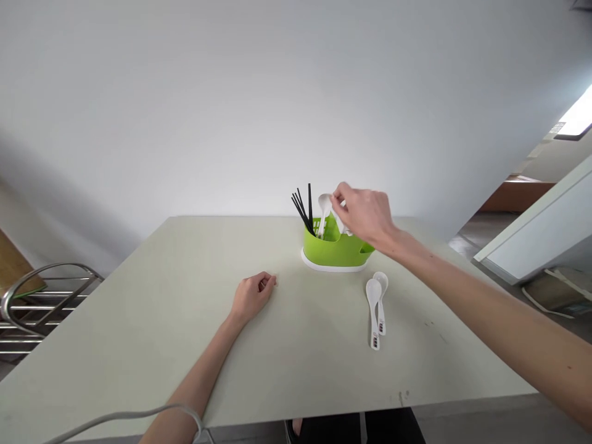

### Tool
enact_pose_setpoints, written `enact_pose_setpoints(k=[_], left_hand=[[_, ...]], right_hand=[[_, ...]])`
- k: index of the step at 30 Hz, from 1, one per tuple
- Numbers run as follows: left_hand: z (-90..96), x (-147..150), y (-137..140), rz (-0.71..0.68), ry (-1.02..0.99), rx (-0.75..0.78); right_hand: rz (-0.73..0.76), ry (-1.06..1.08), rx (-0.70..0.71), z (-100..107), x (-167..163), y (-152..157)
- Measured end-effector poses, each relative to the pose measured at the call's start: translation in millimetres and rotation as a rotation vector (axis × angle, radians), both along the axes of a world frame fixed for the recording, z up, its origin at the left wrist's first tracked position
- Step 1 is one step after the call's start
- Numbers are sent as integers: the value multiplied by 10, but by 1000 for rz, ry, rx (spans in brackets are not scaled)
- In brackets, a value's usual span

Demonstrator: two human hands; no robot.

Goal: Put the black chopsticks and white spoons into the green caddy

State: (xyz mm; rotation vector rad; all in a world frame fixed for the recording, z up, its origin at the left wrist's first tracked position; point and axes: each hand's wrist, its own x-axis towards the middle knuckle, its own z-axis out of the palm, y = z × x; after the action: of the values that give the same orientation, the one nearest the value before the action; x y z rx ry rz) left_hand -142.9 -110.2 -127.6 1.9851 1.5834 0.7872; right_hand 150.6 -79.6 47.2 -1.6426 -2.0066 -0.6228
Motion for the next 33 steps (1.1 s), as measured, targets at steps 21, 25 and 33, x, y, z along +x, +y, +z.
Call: enact_pose_setpoints(k=[21,25,33], left_hand=[[10,-5,-18,-18,14,37],[14,10,-19,-20,25,24],[60,70,-4,4,57,19]], right_hand=[[249,-189,-84,-493,-222,-87],[445,-83,-1,-566,222,-376],[241,47,-186,-1076,1233,-834]])
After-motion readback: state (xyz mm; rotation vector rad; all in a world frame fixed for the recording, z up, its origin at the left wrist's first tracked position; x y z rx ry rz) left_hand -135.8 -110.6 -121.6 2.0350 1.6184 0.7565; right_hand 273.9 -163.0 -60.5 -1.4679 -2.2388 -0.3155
